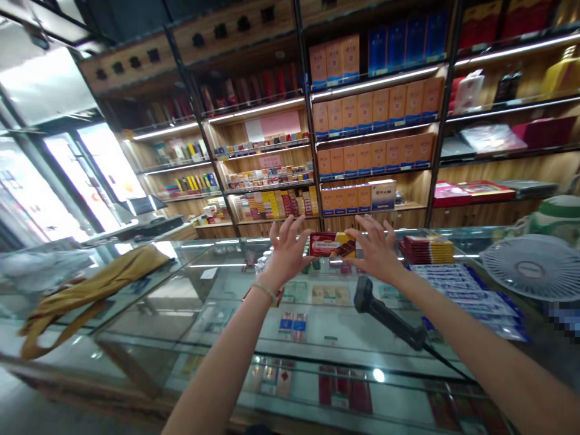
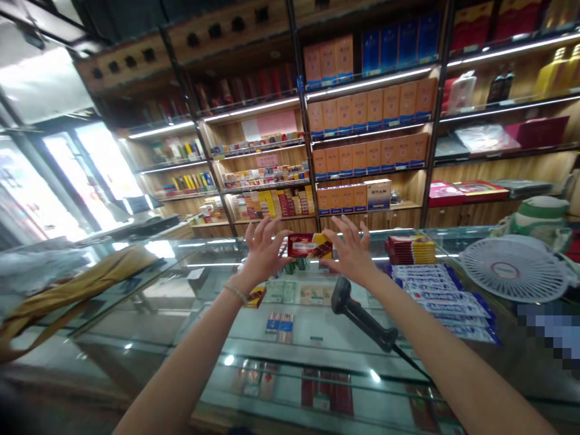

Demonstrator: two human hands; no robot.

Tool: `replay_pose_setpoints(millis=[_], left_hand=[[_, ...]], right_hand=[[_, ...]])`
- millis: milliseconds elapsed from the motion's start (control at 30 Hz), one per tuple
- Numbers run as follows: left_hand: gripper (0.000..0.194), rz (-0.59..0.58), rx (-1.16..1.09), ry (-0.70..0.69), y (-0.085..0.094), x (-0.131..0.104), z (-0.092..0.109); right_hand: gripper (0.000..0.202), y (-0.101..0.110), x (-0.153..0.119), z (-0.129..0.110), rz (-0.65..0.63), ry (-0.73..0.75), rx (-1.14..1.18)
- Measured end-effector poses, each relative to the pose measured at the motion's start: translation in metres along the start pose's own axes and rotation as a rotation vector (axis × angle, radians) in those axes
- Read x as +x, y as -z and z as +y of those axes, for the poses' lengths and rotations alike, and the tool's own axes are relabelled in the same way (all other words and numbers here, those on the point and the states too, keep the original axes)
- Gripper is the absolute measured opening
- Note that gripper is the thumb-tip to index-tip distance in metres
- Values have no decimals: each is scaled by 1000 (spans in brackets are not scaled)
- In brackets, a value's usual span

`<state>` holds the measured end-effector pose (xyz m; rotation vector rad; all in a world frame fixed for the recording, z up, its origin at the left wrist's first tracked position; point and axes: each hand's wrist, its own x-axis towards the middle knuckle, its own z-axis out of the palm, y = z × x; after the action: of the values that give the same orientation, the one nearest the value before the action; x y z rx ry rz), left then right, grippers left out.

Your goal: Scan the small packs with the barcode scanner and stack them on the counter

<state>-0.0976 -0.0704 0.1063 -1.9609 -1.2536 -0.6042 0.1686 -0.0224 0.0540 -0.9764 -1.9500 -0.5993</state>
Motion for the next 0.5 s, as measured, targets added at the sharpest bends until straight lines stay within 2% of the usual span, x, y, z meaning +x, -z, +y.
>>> replay_pose_setpoints(millis=[167, 267, 367, 500], left_hand=[[67, -91, 50, 25, 30, -35, -47], [67, -170, 64, 44, 42, -52, -72], [66, -268, 54, 89, 46, -68, -95], [68, -413, -15, 149, 42, -92, -120]], right_hand=[[62, -23, 16, -55, -22, 56, 81], [63, -35, 23, -85, -42, 80, 117], [65, -43, 25, -111, -88, 88, 144], [58, -53, 22, -144, -190, 65, 175]])
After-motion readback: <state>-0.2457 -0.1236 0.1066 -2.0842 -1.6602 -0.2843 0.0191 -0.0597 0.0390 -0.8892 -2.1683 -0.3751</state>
